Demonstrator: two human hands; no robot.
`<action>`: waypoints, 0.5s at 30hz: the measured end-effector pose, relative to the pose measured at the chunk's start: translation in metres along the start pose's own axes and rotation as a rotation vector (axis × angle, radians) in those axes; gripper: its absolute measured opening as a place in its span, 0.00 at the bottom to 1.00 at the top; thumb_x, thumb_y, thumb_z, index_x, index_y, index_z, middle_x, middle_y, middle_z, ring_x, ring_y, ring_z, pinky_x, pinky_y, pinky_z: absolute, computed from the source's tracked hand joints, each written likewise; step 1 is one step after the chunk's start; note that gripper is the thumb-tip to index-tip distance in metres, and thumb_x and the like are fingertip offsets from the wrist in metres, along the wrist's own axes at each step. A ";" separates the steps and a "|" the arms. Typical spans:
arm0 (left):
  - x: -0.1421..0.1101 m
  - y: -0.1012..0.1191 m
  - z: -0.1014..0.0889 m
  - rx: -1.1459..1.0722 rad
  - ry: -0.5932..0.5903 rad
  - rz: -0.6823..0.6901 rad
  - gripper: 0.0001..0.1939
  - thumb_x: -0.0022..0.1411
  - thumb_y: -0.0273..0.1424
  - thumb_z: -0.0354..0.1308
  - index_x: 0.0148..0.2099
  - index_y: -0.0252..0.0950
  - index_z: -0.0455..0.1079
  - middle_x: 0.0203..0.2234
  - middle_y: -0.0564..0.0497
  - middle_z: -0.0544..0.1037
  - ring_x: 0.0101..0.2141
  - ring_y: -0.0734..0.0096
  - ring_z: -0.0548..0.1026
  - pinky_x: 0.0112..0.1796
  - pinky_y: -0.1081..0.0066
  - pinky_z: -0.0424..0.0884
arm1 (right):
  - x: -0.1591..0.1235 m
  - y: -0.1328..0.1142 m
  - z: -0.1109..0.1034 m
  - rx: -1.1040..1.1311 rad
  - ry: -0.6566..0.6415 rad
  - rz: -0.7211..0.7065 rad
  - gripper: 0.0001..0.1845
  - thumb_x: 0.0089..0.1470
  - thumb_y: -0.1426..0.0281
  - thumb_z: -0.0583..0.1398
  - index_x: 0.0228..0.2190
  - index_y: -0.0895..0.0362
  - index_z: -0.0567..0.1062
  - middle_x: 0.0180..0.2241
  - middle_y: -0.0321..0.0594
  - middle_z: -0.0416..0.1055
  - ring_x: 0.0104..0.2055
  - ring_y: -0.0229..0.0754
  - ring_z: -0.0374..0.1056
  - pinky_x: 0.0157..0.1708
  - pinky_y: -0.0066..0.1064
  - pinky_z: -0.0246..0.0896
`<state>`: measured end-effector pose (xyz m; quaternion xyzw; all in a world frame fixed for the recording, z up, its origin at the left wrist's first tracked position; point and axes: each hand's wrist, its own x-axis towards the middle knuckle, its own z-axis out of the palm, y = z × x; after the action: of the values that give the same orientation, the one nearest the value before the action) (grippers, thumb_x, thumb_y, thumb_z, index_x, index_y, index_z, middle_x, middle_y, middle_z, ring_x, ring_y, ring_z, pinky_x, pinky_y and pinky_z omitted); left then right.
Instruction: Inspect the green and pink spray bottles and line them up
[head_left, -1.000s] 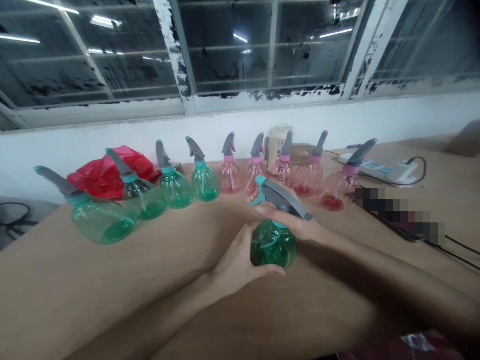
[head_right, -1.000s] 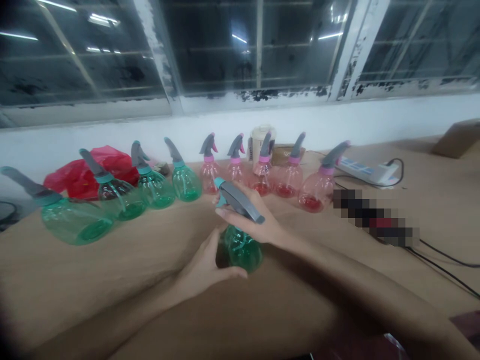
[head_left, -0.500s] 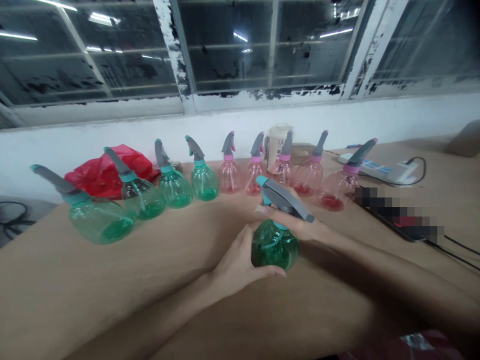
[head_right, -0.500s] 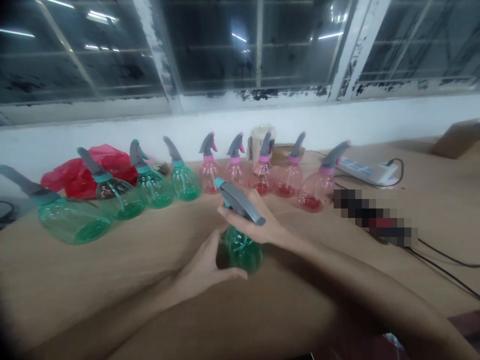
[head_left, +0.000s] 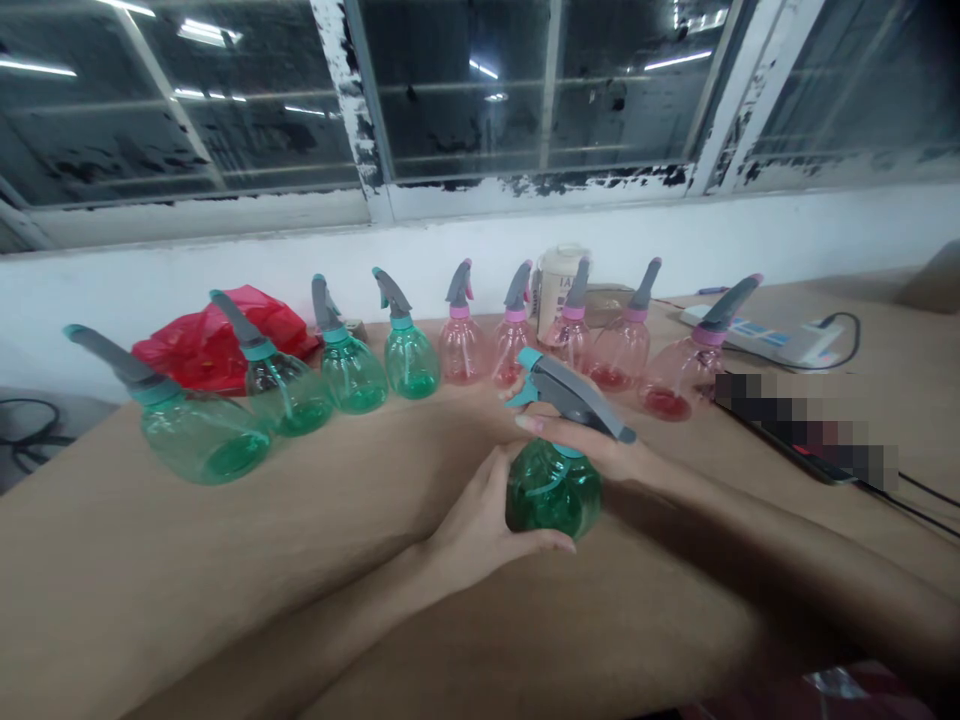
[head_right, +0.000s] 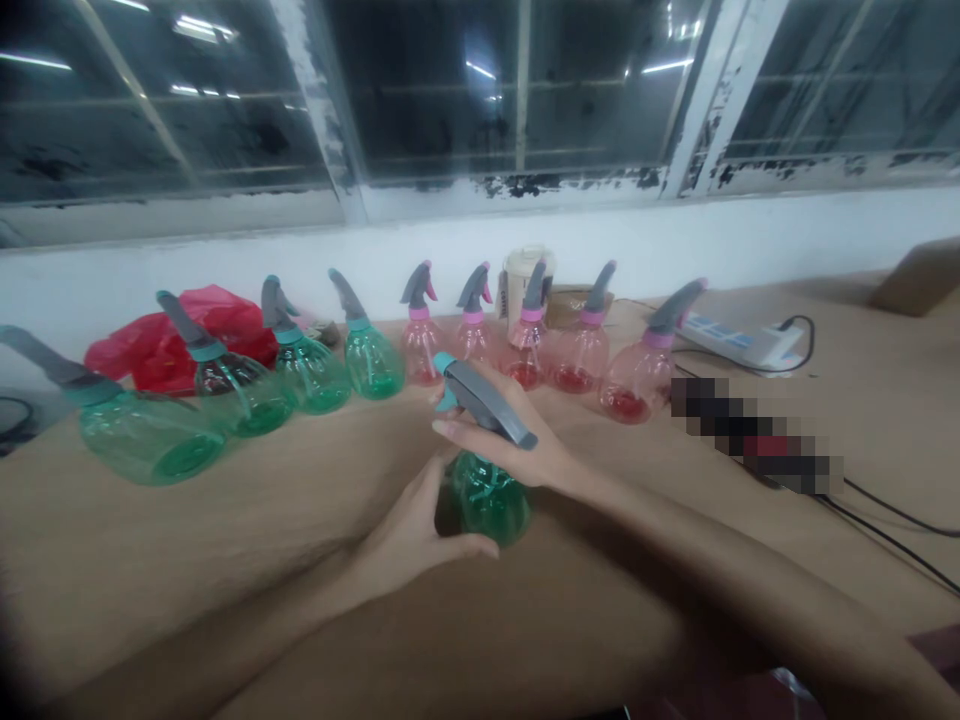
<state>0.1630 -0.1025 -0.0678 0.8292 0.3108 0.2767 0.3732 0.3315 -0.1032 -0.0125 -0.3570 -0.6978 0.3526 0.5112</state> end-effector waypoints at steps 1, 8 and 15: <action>0.000 0.000 0.000 0.001 0.001 0.002 0.43 0.43 0.44 0.67 0.58 0.39 0.52 0.54 0.41 0.63 0.56 0.47 0.59 0.55 0.45 0.54 | 0.000 0.001 0.000 0.019 0.004 -0.005 0.09 0.48 0.65 0.61 0.33 0.53 0.68 0.34 0.35 0.68 0.34 0.37 0.66 0.31 0.28 0.63; 0.001 0.001 -0.001 -0.004 -0.003 0.004 0.43 0.43 0.43 0.67 0.58 0.38 0.52 0.53 0.42 0.64 0.56 0.50 0.60 0.56 0.50 0.55 | -0.002 0.007 0.001 0.090 0.032 0.012 0.12 0.47 0.65 0.63 0.34 0.53 0.68 0.31 0.34 0.68 0.31 0.36 0.66 0.29 0.27 0.63; 0.001 0.003 -0.002 0.010 -0.006 0.009 0.41 0.44 0.43 0.67 0.57 0.40 0.54 0.53 0.43 0.64 0.56 0.50 0.60 0.56 0.48 0.54 | -0.002 0.006 0.002 0.118 0.015 -0.009 0.12 0.48 0.65 0.63 0.36 0.52 0.70 0.38 0.36 0.69 0.37 0.37 0.67 0.35 0.29 0.65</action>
<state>0.1631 -0.1025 -0.0641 0.8333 0.3071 0.2744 0.3689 0.3309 -0.1020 -0.0188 -0.3258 -0.6736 0.3879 0.5382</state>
